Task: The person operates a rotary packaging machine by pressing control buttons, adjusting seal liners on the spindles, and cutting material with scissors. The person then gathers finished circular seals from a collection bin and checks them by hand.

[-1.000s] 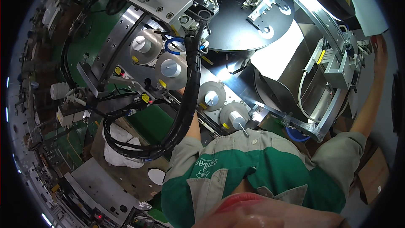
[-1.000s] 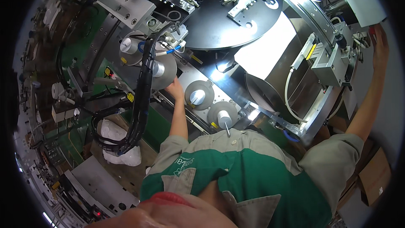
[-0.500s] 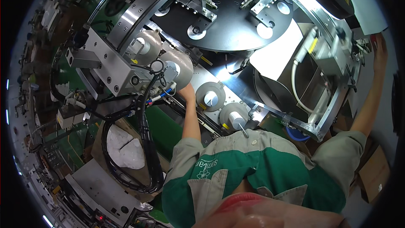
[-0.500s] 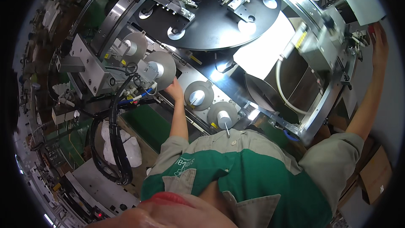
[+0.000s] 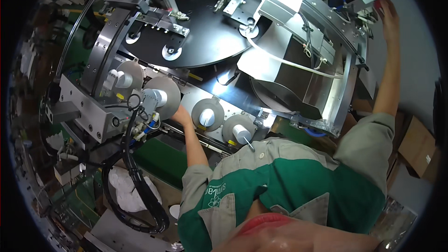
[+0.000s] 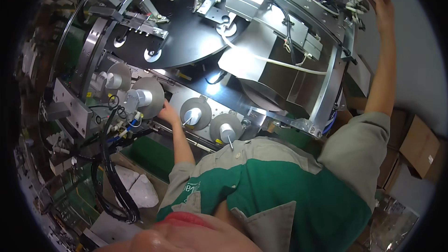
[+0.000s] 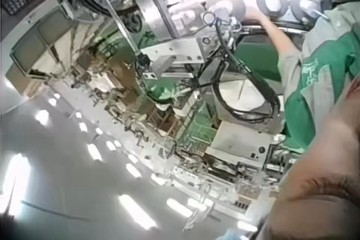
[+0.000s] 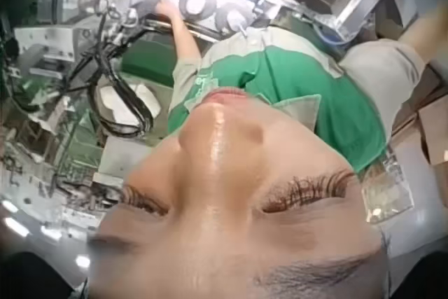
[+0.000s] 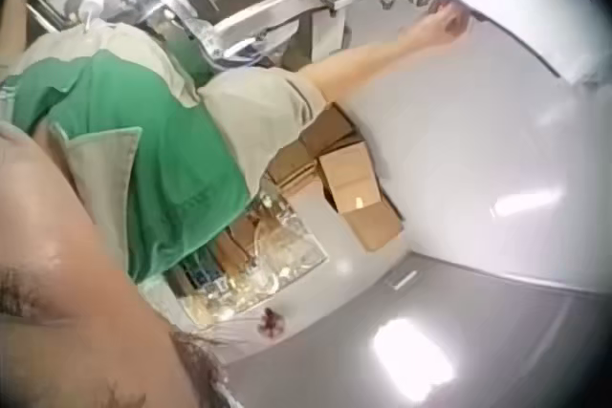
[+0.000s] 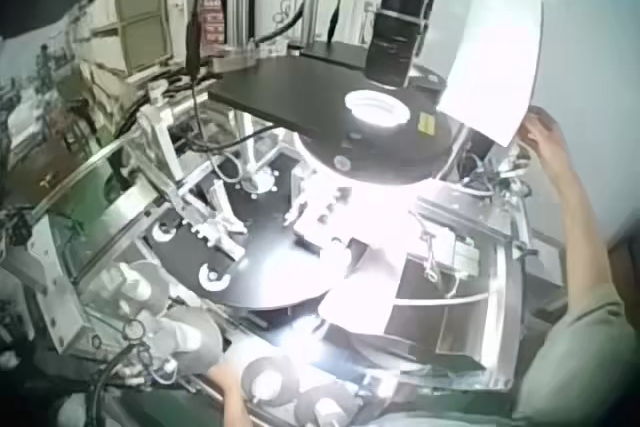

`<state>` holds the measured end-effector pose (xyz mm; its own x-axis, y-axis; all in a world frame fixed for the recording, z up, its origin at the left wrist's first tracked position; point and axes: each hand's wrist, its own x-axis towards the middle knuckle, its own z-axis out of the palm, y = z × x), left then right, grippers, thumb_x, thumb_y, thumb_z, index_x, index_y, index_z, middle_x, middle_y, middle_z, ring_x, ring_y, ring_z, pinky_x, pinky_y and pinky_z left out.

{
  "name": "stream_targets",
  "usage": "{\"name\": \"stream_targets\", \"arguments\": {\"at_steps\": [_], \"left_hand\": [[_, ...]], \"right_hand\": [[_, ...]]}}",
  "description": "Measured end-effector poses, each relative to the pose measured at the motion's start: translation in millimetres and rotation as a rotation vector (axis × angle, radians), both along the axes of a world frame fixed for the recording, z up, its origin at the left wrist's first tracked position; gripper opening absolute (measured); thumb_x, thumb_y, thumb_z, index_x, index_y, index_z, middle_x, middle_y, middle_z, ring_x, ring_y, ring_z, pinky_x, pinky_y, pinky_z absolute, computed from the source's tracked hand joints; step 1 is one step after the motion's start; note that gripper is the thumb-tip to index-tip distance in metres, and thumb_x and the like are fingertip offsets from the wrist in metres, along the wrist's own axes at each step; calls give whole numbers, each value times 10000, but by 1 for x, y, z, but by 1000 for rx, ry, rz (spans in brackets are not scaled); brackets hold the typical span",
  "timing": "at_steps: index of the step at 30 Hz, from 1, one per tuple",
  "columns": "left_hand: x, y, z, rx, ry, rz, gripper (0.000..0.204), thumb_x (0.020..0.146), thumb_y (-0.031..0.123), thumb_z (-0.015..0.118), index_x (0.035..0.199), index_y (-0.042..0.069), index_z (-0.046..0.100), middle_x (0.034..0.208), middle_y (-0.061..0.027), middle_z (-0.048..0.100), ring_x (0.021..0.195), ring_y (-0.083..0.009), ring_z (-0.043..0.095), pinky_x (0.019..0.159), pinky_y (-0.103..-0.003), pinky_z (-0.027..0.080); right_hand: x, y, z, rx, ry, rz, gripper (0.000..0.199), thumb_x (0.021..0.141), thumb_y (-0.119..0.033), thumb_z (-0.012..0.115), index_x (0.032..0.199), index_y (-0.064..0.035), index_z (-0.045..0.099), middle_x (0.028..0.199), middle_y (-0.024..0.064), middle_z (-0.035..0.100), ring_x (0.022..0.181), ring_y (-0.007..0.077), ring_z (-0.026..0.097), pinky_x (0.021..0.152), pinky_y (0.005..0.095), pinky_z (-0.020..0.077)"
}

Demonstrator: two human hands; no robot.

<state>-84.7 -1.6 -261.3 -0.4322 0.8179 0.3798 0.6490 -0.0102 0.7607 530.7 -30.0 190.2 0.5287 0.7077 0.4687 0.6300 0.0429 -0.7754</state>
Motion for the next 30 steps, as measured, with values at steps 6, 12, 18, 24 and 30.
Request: {"name": "stream_targets", "arguments": {"at_steps": [6,12,18,24,30], "left_hand": [[6,4,-6,13,-131,-21,266,816,143,551,888,-109,602,863,-229,636,754,-331,583,724,-410,421],[8,3,8,34,-121,-35,231,809,98,557,905,-107,603,901,-208,644,789,-311,600,746,-392,436],[10,2,6,31,-168,-9,283,760,82,641,995,-65,580,1024,-206,607,937,-332,570,858,-411,412],[9,-4,23,-29,-89,3,307,773,137,647,1012,-46,587,1070,-208,592,995,-369,544,891,-434,393],[4,-3,13,-9,6,1,276,776,114,632,992,-54,595,1048,-208,603,977,-365,556,876,-434,402]], "right_hand": [[-10,-9,5,-47,1,-42,446,892,-294,520,1216,10,483,1194,94,518,1104,185,500,980,314,375],[18,-6,-2,-5,-25,55,466,865,-292,574,1197,27,501,1196,97,525,1083,184,511,957,316,402],[57,-19,2,-66,-41,96,470,902,-314,520,1237,12,472,1229,100,490,1142,187,475,974,333,388],[42,-9,-4,-80,-121,25,463,927,-315,467,1254,12,453,1263,104,460,1151,197,468,989,333,373],[35,-5,-1,-90,-89,-1,472,912,-314,496,1246,18,458,1257,110,464,1138,199,479,979,330,383]]}}
